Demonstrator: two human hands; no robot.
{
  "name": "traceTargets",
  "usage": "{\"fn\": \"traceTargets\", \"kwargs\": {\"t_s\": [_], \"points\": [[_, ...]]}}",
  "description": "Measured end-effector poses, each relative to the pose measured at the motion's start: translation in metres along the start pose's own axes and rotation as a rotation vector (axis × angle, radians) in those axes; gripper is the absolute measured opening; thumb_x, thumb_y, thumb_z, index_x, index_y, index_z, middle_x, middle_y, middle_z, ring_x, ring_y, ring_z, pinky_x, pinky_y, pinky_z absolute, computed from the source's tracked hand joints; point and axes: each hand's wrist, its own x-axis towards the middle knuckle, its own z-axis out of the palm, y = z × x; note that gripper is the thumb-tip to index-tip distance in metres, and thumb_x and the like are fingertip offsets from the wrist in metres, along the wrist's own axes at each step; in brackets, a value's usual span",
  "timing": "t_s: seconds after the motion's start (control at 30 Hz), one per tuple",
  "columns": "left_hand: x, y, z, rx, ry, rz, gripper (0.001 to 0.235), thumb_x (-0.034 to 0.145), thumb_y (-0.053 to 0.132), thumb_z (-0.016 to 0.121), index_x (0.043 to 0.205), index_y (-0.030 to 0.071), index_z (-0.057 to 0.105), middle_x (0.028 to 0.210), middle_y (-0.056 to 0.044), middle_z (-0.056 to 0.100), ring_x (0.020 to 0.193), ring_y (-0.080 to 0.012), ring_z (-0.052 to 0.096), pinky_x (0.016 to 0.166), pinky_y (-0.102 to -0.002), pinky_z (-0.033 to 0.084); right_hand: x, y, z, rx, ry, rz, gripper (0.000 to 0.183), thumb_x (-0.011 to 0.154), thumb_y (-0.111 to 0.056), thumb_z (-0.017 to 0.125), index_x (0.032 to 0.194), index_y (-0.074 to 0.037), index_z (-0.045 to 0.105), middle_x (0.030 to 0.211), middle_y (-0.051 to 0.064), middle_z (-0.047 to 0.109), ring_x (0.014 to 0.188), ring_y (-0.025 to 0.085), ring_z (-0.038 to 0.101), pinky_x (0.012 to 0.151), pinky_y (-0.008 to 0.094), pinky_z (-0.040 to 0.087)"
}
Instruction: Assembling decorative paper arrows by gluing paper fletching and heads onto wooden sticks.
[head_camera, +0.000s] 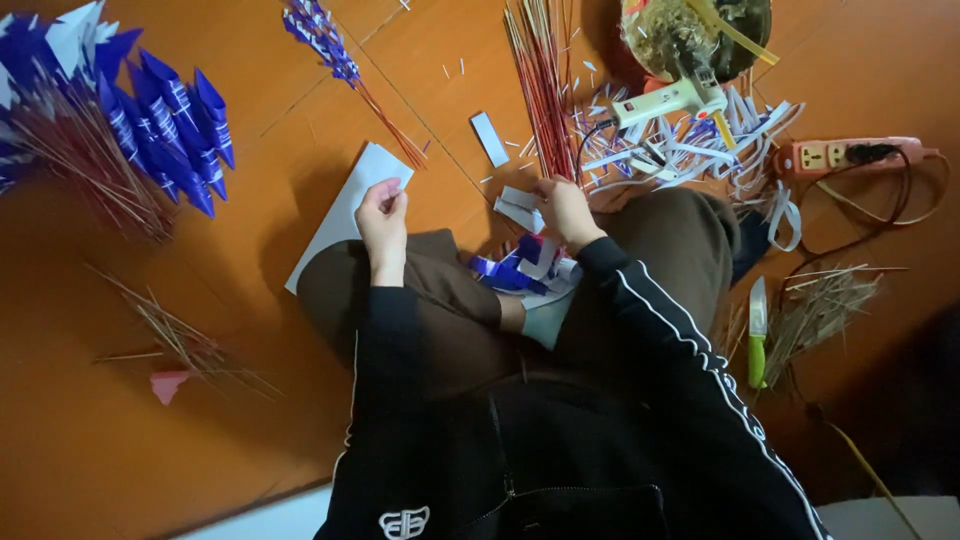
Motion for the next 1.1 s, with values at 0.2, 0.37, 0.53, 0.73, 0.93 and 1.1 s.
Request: {"fn": "traceTargets", "kwargs": {"t_s": [0.2,0.37,0.53,0.73,0.93,1.1], "points": [[-0.004,0.004,0.004,-0.044,0.000,-0.003,0.025,0.087,0.000,0.072,0.111,0.006,0.069,0.091,-0.015,0.071,0.082,-0.0152,0.061,0.078,-0.035,0.055,0.004,0.001,0.008,-0.228,0.005,0.062,0.025,0.082,-0.022,0.068,0.100,-0.004,0.065,0.097,0.015,0.063,0.098,0.038,0.065,0.080,0.050,0.057],[-0.002,-0.008,0.005,-0.055,-0.026,-0.021,0.012,0.094,0.008,0.067,0.104,0.004,0.070,0.078,-0.010,0.069,0.067,-0.0136,0.064,0.065,-0.030,0.056,-0.007,-0.023,-0.025,-0.194,-0.232,0.125,0.036,0.089,-0.041,0.066,0.106,-0.010,0.067,0.095,0.018,0.070,0.097,0.040,0.069,0.081,0.054,0.056],[-0.011,0.012,-0.001,0.072,-0.035,0.040,0.009,0.096,0.012,0.064,0.102,0.010,0.070,0.069,-0.004,0.065,0.064,-0.0138,0.062,0.065,-0.032,0.055,-0.025,-0.025,-0.030,-0.233,-0.438,0.047,0.033,0.083,-0.037,0.064,0.109,-0.019,0.068,0.095,0.015,0.074,0.098,0.038,0.070,0.083,0.052,0.056],[-0.062,0.034,0.014,0.108,-0.194,0.225,0.027,0.087,0.002,0.068,0.113,0.007,0.070,0.100,-0.015,0.069,0.099,-0.0313,0.068,0.083,-0.039,0.057,-0.045,-0.058,-0.080,0.126,-0.271,-0.085,0.022,0.080,-0.017,0.066,0.101,-0.014,0.068,0.076,0.015,0.070,0.080,0.038,0.070,0.072,0.050,0.053],[-0.140,0.067,0.063,0.076,-0.352,0.314,0.046,0.087,0.020,0.076,0.129,0.008,0.063,0.109,-0.021,0.071,0.102,-0.0366,0.068,0.084,-0.044,0.057,-0.066,-0.085,-0.078,0.830,-0.099,-0.066,0.012,0.086,-0.006,0.068,0.097,-0.008,0.066,0.075,0.005,0.066,0.071,0.014,0.063,0.067,0.027,0.051],[-0.143,0.090,0.062,0.154,-0.141,0.304,0.019,0.092,0.017,0.070,0.110,0.012,0.073,0.092,-0.014,0.075,0.088,-0.0314,0.072,0.071,-0.037,0.059,-0.069,-0.083,-0.074,0.990,-0.126,-0.109,0.020,0.101,-0.010,0.052,0.118,-0.004,0.062,0.084,0.012,0.072,0.078,0.016,0.068,0.074,0.031,0.058]]}}
